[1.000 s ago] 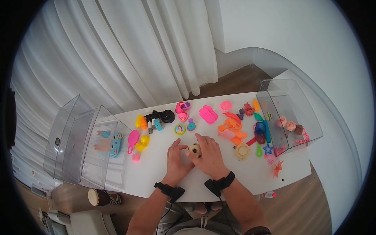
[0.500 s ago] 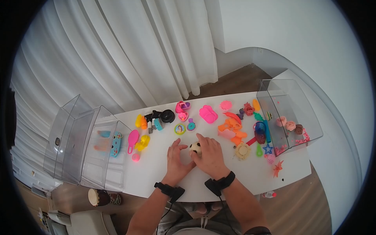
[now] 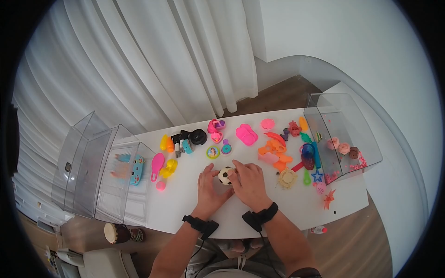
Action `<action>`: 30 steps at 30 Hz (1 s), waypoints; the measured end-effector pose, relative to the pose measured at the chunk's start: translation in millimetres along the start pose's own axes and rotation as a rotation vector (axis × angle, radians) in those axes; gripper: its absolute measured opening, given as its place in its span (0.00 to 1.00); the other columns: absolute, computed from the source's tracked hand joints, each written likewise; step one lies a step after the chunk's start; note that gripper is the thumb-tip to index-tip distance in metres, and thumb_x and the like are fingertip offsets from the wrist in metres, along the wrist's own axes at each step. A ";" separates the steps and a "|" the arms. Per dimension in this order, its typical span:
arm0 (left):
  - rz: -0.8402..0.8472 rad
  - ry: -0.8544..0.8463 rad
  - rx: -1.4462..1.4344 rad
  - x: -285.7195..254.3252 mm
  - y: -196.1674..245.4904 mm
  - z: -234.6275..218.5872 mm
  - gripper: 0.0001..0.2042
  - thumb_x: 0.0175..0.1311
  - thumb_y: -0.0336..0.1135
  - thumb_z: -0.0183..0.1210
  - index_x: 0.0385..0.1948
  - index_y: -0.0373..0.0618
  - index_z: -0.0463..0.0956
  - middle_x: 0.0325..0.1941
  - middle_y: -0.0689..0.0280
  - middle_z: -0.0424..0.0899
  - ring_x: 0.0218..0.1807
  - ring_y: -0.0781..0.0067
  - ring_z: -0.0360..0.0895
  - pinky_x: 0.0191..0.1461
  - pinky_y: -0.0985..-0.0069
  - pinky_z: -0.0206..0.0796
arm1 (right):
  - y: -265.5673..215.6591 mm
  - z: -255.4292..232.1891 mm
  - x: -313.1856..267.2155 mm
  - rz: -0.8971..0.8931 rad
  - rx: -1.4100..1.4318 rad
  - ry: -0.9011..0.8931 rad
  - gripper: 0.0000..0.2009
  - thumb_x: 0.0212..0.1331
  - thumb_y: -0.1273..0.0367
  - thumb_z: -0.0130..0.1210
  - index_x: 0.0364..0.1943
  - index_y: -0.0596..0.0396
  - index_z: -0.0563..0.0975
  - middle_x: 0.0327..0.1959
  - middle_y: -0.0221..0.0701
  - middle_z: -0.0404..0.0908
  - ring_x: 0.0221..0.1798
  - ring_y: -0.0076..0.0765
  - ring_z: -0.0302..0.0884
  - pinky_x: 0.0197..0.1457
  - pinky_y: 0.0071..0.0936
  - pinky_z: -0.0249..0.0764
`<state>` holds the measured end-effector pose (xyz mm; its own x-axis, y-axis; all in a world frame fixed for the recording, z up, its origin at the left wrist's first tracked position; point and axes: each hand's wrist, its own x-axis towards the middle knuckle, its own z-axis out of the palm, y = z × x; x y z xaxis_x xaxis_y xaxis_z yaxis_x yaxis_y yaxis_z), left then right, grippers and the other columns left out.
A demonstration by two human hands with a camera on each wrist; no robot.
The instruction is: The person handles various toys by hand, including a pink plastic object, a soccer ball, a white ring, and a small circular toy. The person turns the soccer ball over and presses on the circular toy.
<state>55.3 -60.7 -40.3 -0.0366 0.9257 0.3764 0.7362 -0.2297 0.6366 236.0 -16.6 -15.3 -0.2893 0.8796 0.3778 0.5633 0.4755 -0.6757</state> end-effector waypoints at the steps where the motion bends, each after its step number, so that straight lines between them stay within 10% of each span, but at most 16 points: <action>1: -0.005 -0.005 0.000 0.5 1.1 -0.8 0.37 0.49 0.44 0.82 0.61 0.47 0.73 0.79 0.51 0.64 0.82 0.46 0.61 0.85 0.42 0.44 | -1.0 1.6 0.8 -0.036 0.000 0.080 0.26 0.66 0.59 0.63 0.64 0.57 0.77 0.47 0.38 0.84 0.53 0.50 0.79 0.62 0.49 0.70; 15: 0.005 -0.003 0.023 0.1 -0.2 1.1 0.34 0.53 0.47 0.81 0.59 0.45 0.74 0.78 0.50 0.65 0.82 0.47 0.61 0.84 0.42 0.44 | -6.2 -2.1 0.5 0.011 0.106 0.009 0.15 0.71 0.64 0.56 0.56 0.55 0.82 0.36 0.38 0.87 0.45 0.49 0.83 0.61 0.49 0.71; 30: 0.015 0.018 -0.042 -0.2 -3.5 -0.3 0.37 0.53 0.35 0.78 0.66 0.49 0.68 0.69 0.58 0.77 0.74 0.50 0.72 0.83 0.42 0.48 | -13.8 -6.0 0.9 -0.057 0.083 -0.066 0.27 0.64 0.55 0.67 0.62 0.55 0.79 0.52 0.38 0.87 0.54 0.47 0.82 0.67 0.45 0.69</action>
<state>52.4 -60.2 -42.4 -0.0381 0.9167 0.3978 0.7079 -0.2562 0.6582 232.6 -22.5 -1.8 -0.3709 0.8488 0.3767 0.4788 0.5224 -0.7056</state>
